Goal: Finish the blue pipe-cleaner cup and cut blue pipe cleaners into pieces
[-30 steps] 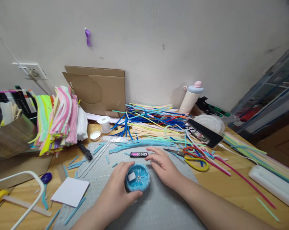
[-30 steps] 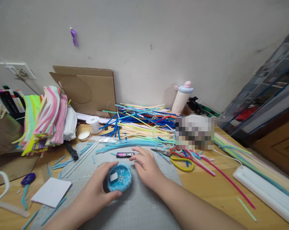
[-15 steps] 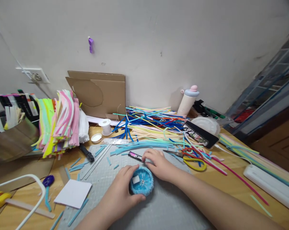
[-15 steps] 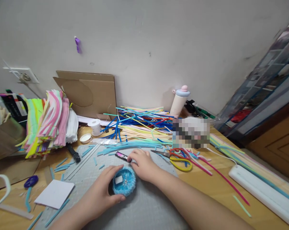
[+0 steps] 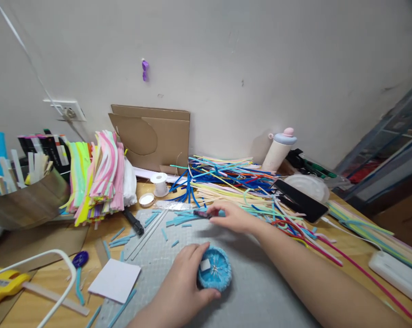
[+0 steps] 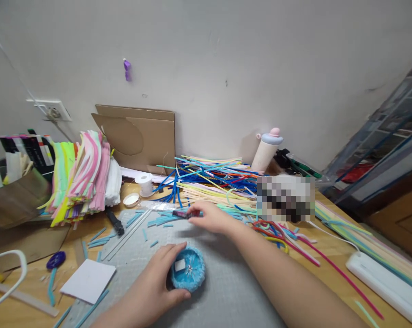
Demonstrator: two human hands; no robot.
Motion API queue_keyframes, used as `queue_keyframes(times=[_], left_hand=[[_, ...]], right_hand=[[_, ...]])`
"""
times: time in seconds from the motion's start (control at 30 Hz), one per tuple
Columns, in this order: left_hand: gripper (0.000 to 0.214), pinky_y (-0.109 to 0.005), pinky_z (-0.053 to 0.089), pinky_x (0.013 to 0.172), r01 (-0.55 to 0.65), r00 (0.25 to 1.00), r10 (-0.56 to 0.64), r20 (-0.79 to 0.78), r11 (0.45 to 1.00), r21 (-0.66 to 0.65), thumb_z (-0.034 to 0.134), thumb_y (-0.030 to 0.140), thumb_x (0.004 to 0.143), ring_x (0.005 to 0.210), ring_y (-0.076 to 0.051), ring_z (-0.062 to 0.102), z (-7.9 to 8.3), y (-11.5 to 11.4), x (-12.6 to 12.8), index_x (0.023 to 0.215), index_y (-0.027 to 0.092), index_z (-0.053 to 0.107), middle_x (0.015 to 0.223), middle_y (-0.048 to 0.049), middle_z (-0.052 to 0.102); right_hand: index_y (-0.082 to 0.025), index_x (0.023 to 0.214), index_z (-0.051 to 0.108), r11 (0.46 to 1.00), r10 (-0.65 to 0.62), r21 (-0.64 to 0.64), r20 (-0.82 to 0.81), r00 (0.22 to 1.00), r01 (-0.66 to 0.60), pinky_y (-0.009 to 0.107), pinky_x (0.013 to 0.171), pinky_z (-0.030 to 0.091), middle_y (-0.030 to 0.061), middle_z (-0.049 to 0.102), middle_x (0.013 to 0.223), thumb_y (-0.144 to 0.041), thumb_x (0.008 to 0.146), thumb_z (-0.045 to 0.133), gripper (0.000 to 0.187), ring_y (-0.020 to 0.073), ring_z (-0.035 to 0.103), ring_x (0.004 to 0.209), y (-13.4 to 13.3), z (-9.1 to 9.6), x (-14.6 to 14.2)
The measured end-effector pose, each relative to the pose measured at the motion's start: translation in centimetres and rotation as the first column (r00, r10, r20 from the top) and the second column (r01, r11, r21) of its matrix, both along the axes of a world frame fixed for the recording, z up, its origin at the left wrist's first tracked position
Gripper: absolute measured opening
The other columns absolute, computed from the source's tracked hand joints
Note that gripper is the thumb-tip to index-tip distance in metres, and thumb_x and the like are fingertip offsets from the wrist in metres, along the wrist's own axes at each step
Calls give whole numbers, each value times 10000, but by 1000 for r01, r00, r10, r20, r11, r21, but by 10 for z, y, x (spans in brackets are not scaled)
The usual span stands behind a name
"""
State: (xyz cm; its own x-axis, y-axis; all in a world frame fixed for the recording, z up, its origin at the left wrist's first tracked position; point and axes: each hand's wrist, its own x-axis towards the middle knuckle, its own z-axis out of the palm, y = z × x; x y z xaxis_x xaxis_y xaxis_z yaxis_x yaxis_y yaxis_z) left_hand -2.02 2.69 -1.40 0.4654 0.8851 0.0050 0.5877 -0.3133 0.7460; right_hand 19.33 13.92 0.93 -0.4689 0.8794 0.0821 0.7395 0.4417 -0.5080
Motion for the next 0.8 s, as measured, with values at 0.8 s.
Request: queue_keyframes(times=[0.8], left_hand=[[864,-443,309,1070,11,1000,-11,0,1000,15,783,291,591,1254,-275,396,-1,0,0,1359,268,389,1348,-83,462]], right_hand=[[-151,1125,559,930,-362,147,206,909,337,454,881,454,82,565,1166,-330,881,547,304,225,557,1037,54,-32,-10]])
